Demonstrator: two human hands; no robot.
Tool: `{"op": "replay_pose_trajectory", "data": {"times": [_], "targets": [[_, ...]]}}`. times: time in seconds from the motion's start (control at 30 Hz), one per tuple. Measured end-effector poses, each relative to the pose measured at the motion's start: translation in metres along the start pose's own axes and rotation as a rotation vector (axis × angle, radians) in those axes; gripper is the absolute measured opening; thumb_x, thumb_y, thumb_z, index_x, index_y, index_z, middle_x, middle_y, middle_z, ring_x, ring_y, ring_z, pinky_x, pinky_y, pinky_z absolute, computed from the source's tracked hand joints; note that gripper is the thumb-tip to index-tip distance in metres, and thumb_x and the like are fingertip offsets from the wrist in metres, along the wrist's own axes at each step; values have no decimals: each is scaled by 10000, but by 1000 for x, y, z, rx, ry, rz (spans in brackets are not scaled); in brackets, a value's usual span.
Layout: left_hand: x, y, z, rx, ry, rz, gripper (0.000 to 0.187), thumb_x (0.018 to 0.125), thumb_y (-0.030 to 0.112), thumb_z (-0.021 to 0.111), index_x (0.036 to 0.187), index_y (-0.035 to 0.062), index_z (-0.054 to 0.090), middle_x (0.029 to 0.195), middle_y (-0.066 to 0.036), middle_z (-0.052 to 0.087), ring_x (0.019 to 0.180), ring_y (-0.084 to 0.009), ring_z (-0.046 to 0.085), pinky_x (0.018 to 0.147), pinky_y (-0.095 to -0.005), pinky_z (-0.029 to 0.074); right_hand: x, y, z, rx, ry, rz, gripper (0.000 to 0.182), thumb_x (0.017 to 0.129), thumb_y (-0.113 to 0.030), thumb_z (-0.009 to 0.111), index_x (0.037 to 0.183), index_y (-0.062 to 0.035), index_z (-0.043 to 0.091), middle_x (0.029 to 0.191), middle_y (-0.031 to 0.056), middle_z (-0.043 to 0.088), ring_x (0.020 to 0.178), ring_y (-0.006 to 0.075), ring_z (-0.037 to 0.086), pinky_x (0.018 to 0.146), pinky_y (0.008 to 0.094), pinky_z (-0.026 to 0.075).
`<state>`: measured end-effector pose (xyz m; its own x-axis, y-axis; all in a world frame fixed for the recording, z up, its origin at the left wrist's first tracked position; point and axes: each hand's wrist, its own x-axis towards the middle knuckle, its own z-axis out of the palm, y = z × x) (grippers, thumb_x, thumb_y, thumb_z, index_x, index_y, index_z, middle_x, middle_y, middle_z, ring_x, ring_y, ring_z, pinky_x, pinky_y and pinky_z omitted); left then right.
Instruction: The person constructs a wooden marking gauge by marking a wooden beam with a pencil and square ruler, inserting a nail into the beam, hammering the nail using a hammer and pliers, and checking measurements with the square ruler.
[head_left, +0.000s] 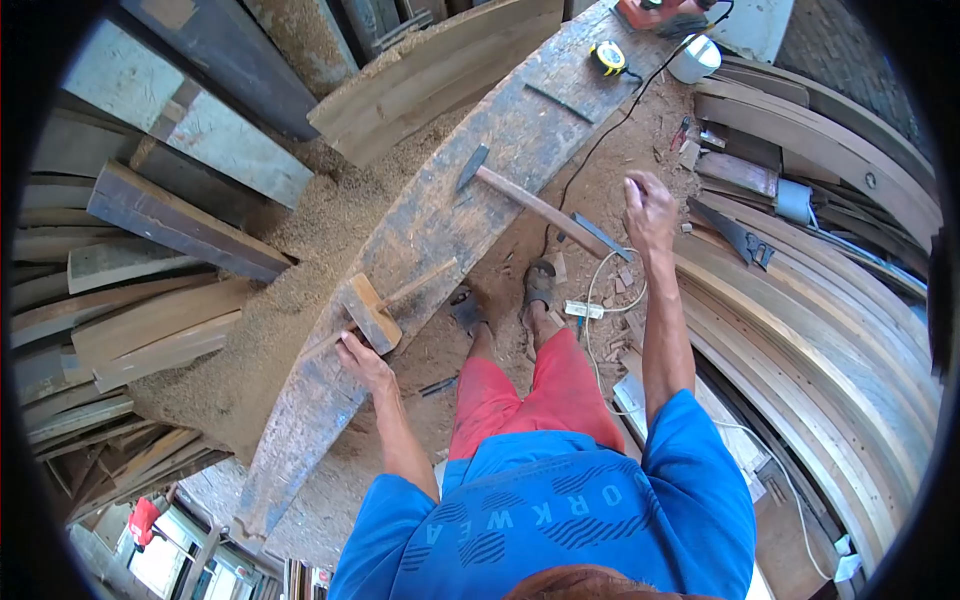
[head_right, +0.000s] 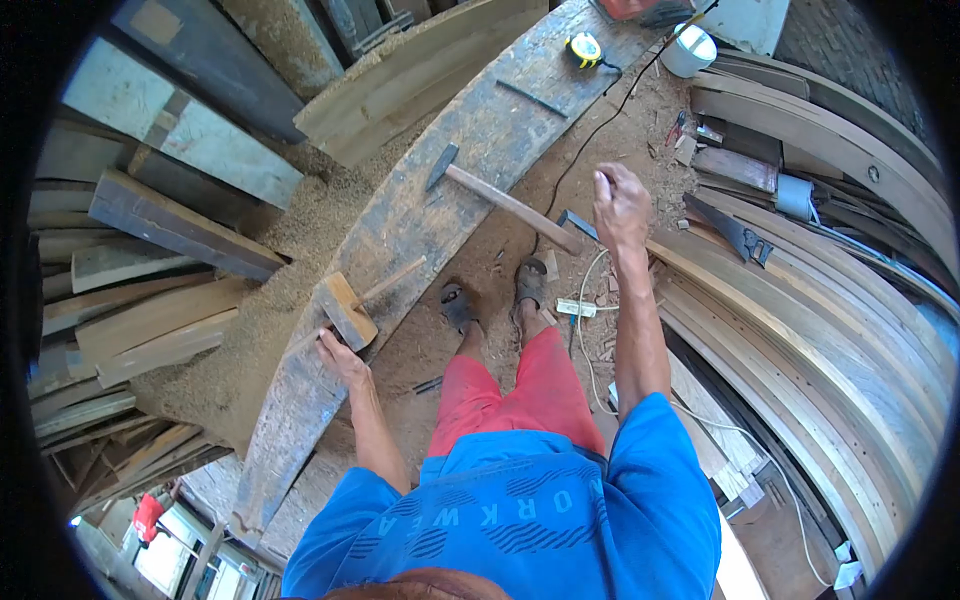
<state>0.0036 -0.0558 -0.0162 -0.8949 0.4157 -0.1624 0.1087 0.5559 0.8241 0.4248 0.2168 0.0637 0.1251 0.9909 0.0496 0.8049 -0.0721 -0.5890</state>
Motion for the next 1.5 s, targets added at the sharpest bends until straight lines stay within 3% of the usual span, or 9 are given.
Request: {"op": "replay_pose_trajectory", "data": {"times": [0.27,0.6,0.8,0.9,1.0,1.03,1.13,1.27,1.5], "targets": [[4,-16,-6,-446,-139,-216,517,1034,408,479,1252,-60,460,1113,-207,638,991,-262,644,830,-364,536,148,-2,66,-188,-105,-228,193,905,-166,612,1029,-58,712,958,198,712,914,392,683,802,468,536],[-4,3,-19,-603,182,-413,437,1023,406,449,1189,6,507,1051,-136,640,915,-213,609,835,-369,509,197,15,111,-400,-231,-243,214,846,-134,607,1040,-48,636,1015,212,656,987,412,654,835,515,536],[-6,57,-57,97,305,219,378,1015,403,496,1130,48,561,1058,-109,636,921,-183,595,762,-306,500,195,16,113,-496,-284,-243,255,840,-102,610,1066,16,609,1039,236,664,974,415,671,831,508,549],[-26,150,-1,82,140,472,255,998,278,548,1105,48,579,1070,-100,624,938,-176,584,796,-290,496,186,12,103,-313,-196,-258,224,865,-136,563,991,41,617,954,266,666,916,410,685,802,484,560],[-54,182,58,-206,-178,413,166,946,57,598,1108,19,589,1062,-84,619,969,-155,584,867,-277,486,143,-29,55,-123,-313,-323,194,853,-133,518,926,25,603,874,242,644,822,362,660,777,449,552],[-66,186,73,-235,-306,391,168,936,15,606,1104,9,600,1064,-81,621,976,-149,587,889,-276,483,117,-43,41,197,-356,-116,154,873,-138,520,916,-17,604,876,200,647,828,329,658,761,414,544],[-103,195,103,-215,-641,229,194,958,26,627,1150,2,621,1081,-74,651,989,-120,596,916,-263,475,38,-71,5,508,-503,-259,98,891,-118,620,967,-60,602,859,91,648,823,207,650,748,355,531],[-133,208,108,-364,-926,-81,253,955,78,680,1192,-6,649,1048,-50,684,961,-113,623,884,-265,498,-61,-73,-4,1123,-809,111,209,904,-165,702,955,-19,561,792,-12,571,766,59,552,677,255,494],[-131,214,64,-306,-1185,-87,121,936,109,712,1031,39,685,929,1,678,850,-76,618,757,-234,499,-129,-77,-32,1029,-750,111,220,923,-138,716,945,-46,518,839,-22,576,742,22,505,610,211,427]]}}
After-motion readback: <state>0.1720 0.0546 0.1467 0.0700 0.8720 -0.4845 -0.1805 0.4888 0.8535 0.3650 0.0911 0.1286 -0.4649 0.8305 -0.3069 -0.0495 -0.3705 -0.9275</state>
